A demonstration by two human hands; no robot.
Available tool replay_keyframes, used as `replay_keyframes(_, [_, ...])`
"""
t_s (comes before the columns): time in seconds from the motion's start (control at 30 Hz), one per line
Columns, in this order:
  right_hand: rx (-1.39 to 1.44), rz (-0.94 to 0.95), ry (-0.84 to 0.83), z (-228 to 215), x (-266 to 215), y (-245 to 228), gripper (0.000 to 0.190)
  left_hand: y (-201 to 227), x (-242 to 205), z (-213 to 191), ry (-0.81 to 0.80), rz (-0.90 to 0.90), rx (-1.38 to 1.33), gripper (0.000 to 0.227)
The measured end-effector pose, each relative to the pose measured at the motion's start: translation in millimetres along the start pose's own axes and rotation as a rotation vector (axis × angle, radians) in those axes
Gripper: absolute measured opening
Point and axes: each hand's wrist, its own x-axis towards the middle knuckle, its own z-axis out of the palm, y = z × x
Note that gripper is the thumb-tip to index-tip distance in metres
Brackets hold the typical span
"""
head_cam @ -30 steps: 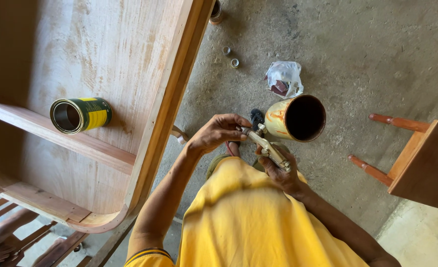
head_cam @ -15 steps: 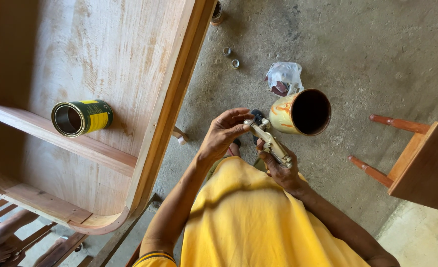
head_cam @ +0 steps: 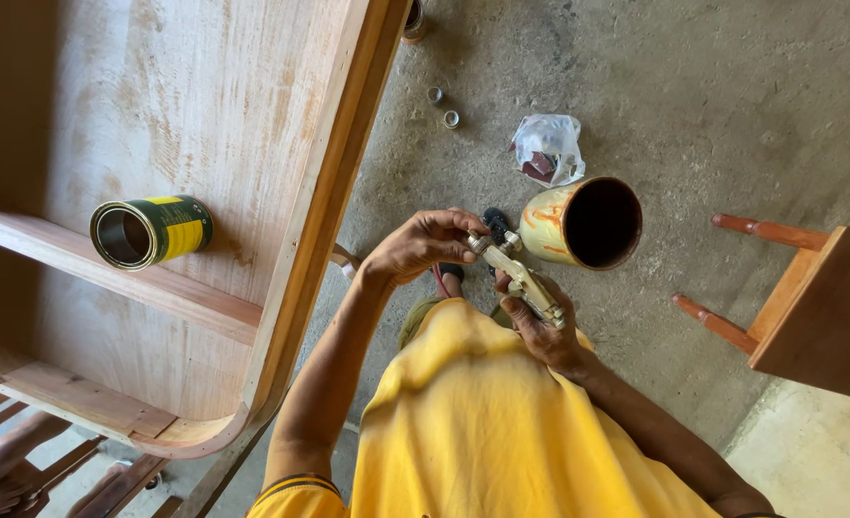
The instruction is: The person pours dark liquid from a can into a spray gun and then sprays a wooden table with the spray gun.
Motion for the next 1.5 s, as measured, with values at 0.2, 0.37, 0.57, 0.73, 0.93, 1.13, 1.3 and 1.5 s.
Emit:
replay_keyframes(0.2, [-0.015,0.002,-0.007,-8,-6,14,0.022,21,-2,12,0.029,-0.137,0.27,0.032])
replay_keyframes(0.37, [0.048,0.011,0.0,-5,-5,10,0.025,10,-2,21,0.089,-0.053,0.326,0.019])
replay_keyframes(0.57, [0.106,0.008,-0.003,-5,-5,7,0.022,7,-1,36,0.082,0.097,0.126,0.026])
replay_keyframes(0.73, [-0.063,0.047,0.026,-7,-4,-1,0.022,6,0,40,0.225,0.02,0.07,0.047])
replay_keyframes(0.93, [-0.068,0.033,0.009,-7,-9,1,0.019,-17,-3,16,0.134,-0.07,-0.206,0.036])
replay_keyframes(1.13, [-0.067,0.058,0.022,-7,-5,-8,0.019,-2,1,32,0.171,-0.1,-0.119,0.047])
replay_keyframes(1.3, [-0.15,-0.045,0.029,-4,-6,-12,0.02,-16,-2,16,0.145,-0.11,-0.148,0.033])
replay_keyframes(1.5, [-0.036,0.053,0.021,-7,-13,1,0.038,-6,-5,11,0.013,-0.124,-0.016,0.033])
